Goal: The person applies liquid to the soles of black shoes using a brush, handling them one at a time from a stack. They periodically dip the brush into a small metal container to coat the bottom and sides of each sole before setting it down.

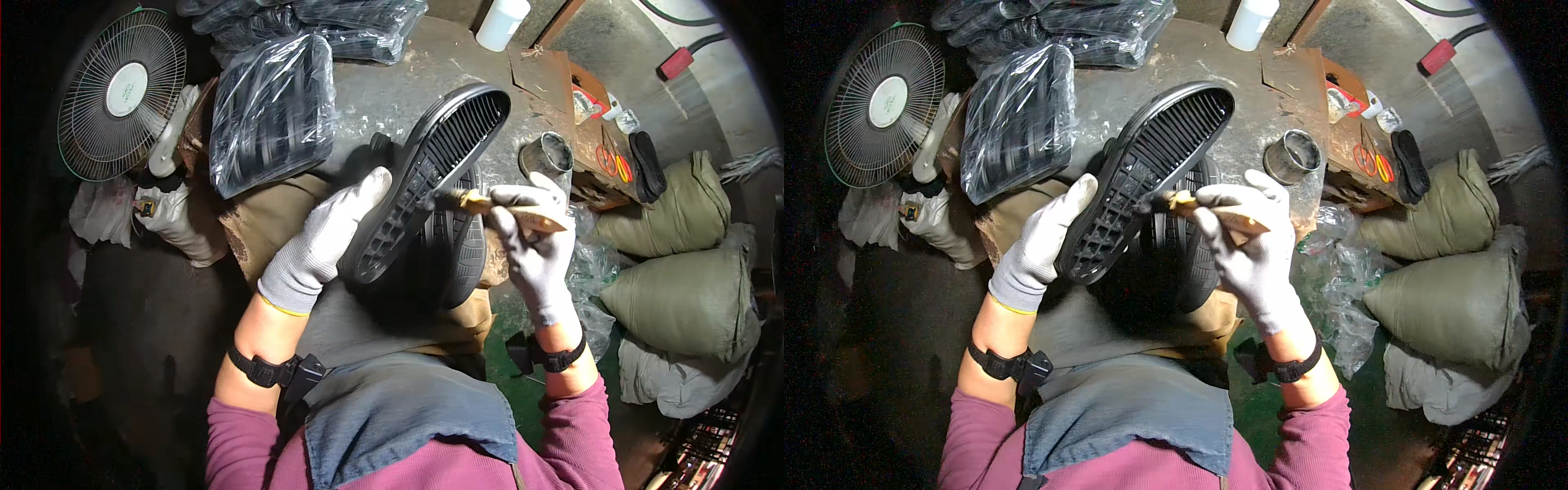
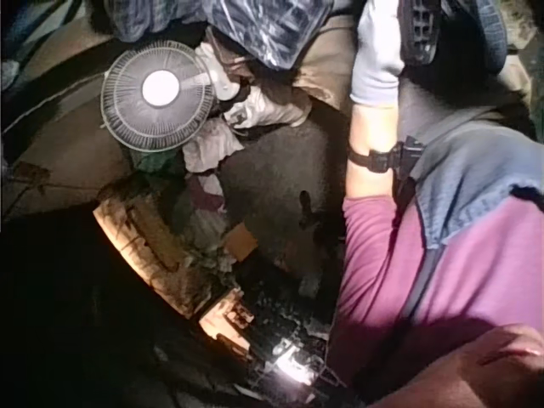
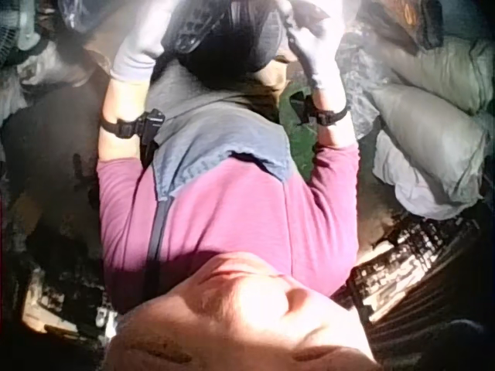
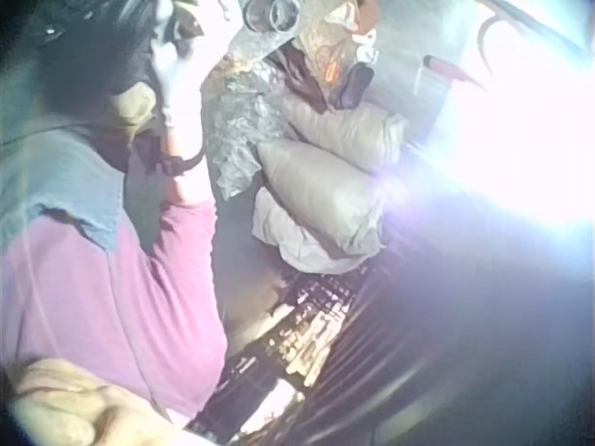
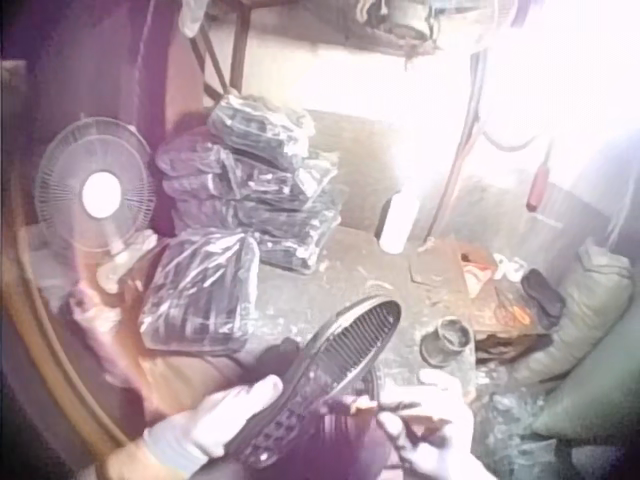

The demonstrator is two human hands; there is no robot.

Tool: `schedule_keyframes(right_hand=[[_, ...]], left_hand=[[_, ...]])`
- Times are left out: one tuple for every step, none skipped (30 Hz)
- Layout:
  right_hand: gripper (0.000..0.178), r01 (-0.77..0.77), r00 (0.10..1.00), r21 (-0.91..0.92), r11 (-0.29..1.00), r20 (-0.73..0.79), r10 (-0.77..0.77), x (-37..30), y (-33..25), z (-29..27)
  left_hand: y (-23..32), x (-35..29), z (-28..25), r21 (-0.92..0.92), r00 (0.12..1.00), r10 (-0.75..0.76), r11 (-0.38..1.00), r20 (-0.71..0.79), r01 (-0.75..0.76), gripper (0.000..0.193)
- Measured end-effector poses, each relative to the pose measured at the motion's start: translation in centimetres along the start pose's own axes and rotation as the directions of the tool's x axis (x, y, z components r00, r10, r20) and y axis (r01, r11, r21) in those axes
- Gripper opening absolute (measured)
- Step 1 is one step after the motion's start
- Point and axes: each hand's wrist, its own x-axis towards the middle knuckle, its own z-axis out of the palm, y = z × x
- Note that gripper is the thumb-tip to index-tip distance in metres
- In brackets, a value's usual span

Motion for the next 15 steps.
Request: schedule_keyframes(right_hand=[[0.007,-0.017,1.0,-0.055,0.998,-0.008,0.016,0.3,0.8,-0.3],[0.007,-0.004,0.999,-0.124,0.992,-0.033,-0.001,0.6,1.9,-0.6],[0.008,0.004,0.998,-0.19,0.982,-0.057,-0.015,1.0,3.0,-0.8],[0.008,0.009,0.997,-0.232,0.973,-0.073,-0.027,1.4,3.6,-1.2],[0.008,0.013,0.995,-0.273,0.962,-0.088,-0.039,1.9,4.3,-1.4],[0.009,0.058,0.987,-0.323,0.944,-0.123,-0.103,2.3,5.1,-1.5],[0.01,0.097,0.978,-0.334,0.938,-0.144,-0.152,2.7,5.4,-1.7],[0.011,0.162,0.968,-0.378,0.911,-0.12,-0.222,2.8,5.5,-2.0],[0.012,0.232,0.951,-0.414,0.88,-0.093,-0.294,3.2,5.8,-2.0],[0.014,0.272,0.95,-0.354,0.895,-0.05,-0.308,2.9,5.8,-1.6],[0.016,0.31,0.945,-0.292,0.905,-0.007,-0.326,2.3,5.4,-1.1],[0.022,0.314,0.948,-0.298,0.902,0.047,-0.314,2.0,4.5,-0.7],[0.024,0.306,0.952,-0.285,0.908,0.08,-0.295,1.5,3.6,-0.8],[0.025,0.332,0.943,-0.309,0.891,0.103,-0.316,2.2,3.8,-1.0],[0.026,0.341,0.94,-0.332,0.879,0.126,-0.317,2.4,4.0,-1.3]], left_hand=[[0.0,-0.1,0.2,-0.004,1.0,0.0,1.0,0.006,0.0,0.052],[0.0,-0.1,0.4,0.008,1.0,-0.013,1.0,0.02,0.013,0.052],[0.0,-0.3,0.5,0.022,0.999,-0.031,0.999,0.033,0.03,0.052],[-0.6,-0.1,0.1,0.027,0.999,0.013,1.0,0.031,-0.014,0.053],[-1.1,-0.2,-0.2,0.027,0.999,0.01,1.0,0.035,-0.011,0.053],[-1.5,-0.2,-0.3,0.02,1.0,-0.011,1.0,0.027,0.011,0.052],[-1.8,-0.2,-0.3,0.012,0.999,-0.031,0.999,0.021,0.031,0.052],[-2.1,-0.3,-0.2,0.014,0.999,-0.032,0.999,0.029,0.032,0.052],[-2.3,-0.2,-0.3,-0.094,0.998,-0.037,0.995,0.048,0.041,0.052],[-2.5,-0.2,-0.4,-0.201,0.997,-0.037,0.978,0.068,0.05,0.053],[-2.6,-0.6,-0.6,-0.197,0.997,-0.03,0.979,0.07,0.043,0.053],[-2.6,-0.8,-0.7,-0.234,0.996,-0.058,0.969,0.075,0.074,0.052],[-2.7,-1.1,-0.8,-0.268,0.992,-0.088,0.957,0.087,0.109,0.052],[-2.9,-0.9,-1.0,-0.243,0.992,-0.098,0.963,0.081,0.114,0.052],[-3.2,-1.1,-0.7,-0.281,0.993,-0.087,0.954,0.083,0.107,0.052]])
